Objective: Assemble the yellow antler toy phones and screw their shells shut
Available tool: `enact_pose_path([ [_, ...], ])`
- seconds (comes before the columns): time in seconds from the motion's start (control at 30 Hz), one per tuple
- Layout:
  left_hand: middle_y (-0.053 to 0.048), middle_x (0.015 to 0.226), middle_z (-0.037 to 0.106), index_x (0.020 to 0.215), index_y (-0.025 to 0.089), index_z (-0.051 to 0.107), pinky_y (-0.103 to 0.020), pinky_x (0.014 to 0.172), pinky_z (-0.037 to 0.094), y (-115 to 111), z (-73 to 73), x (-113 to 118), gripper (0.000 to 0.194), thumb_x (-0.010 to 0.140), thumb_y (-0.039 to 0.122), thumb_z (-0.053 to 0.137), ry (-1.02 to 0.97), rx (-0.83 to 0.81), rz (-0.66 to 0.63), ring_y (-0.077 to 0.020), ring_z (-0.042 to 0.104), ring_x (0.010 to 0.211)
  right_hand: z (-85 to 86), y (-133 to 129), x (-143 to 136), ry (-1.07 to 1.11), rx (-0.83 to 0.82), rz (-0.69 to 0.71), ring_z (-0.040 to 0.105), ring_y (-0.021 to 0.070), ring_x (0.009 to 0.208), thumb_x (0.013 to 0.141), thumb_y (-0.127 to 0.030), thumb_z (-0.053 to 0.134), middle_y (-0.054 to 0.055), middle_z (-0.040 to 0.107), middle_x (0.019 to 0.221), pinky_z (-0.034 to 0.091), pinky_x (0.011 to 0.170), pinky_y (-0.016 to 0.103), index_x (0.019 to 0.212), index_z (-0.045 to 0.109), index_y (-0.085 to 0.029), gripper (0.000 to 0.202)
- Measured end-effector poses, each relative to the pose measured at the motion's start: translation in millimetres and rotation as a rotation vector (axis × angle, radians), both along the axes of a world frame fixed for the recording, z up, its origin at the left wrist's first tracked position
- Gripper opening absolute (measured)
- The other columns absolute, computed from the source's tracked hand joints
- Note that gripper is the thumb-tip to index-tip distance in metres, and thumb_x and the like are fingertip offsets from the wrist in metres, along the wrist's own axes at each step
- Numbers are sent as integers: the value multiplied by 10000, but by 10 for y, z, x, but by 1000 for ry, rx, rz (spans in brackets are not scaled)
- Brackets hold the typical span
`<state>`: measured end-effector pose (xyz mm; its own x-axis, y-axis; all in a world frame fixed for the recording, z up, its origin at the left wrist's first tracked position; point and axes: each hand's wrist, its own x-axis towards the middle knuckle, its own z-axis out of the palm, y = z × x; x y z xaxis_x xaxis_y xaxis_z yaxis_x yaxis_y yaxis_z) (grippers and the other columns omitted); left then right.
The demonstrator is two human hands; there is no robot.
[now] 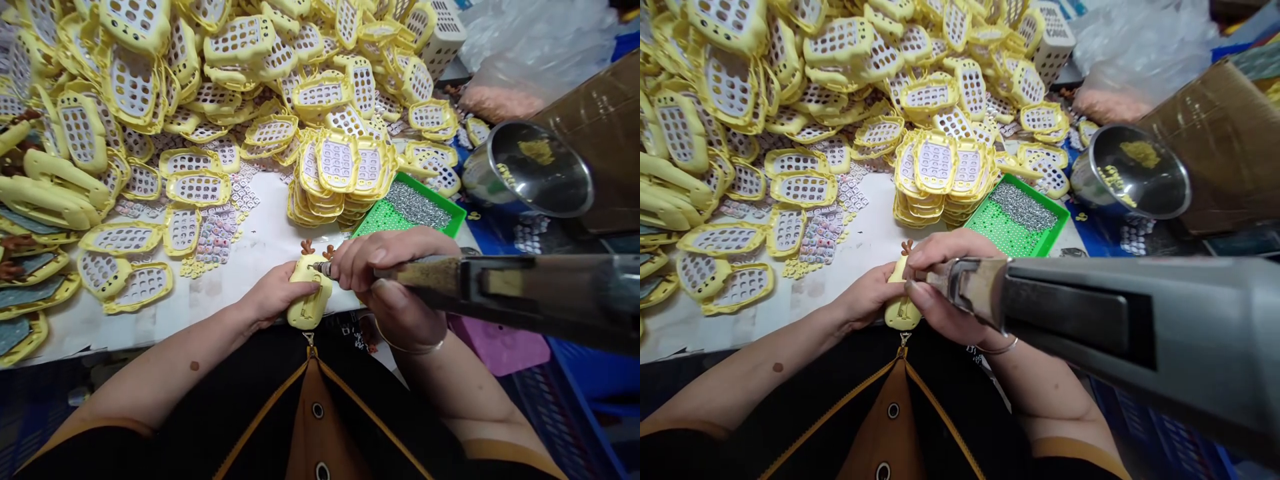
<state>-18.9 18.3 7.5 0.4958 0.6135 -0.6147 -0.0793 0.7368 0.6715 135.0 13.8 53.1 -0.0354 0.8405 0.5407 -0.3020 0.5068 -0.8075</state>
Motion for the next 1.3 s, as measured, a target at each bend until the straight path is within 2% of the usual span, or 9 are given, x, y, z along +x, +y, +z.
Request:
enact_pose_path([
  [0.33, -42, 868, 651, 973, 153, 624, -319, 761, 431, 17, -83, -18, 360, 650, 245, 756, -57, -21, -7, -187, 606, 805, 40, -14, 15, -7, 32, 20, 603, 155, 522, 780, -223, 663, -23, 579, 590, 522, 496, 331, 929, 653, -213, 149],
  [0.6, -44, 864, 644, 974, 149, 618, -315, 741, 424, 21, -85, -26, 353, 662, 254, 746, -43, 9, -25, -184, 593, 790, -19, 5, -14, 22, 31, 9, 605, 158, 543, 778, -225, 667, -24, 573, 591, 521, 522, 335, 914, 647, -221, 137],
  [0.77, -33, 850, 638, 962, 154, 621, -300, 731, 413, 23, -81, -19, 333, 655, 218, 734, -41, 7, -30, -172, 578, 773, -62, 94, -64, -12, 18, 71, 565, 139, 493, 757, -201, 680, -39, 563, 568, 515, 492, 314, 825, 606, -230, 105],
  [0.9, -28, 841, 635, 935, 154, 627, -309, 756, 412, 17, -99, -15, 321, 645, 229, 742, -74, 18, -11, -178, 578, 783, -97, 182, -86, -91, 20, 115, 524, 121, 440, 735, -227, 701, -59, 532, 531, 478, 438, 280, 737, 546, -247, 157],
  [1.13, -7, 776, 613, 886, 143, 617, -290, 715, 413, 17, -97, -39, 270, 655, 213, 738, -66, 59, -21, -156, 556, 729, -179, 201, -96, -91, 52, 141, 533, 118, 450, 712, -231, 716, -56, 540, 538, 452, 426, 265, 733, 542, -242, 176],
  [1.3, -38, 843, 659, 996, 134, 625, -290, 719, 440, 20, -78, -37, 368, 658, 209, 750, -81, 7, 9, -172, 600, 764, -54, 81, -77, -85, 30, 49, 557, 132, 474, 743, -254, 691, -52, 552, 540, 513, 490, 313, 786, 585, -252, 114],
])
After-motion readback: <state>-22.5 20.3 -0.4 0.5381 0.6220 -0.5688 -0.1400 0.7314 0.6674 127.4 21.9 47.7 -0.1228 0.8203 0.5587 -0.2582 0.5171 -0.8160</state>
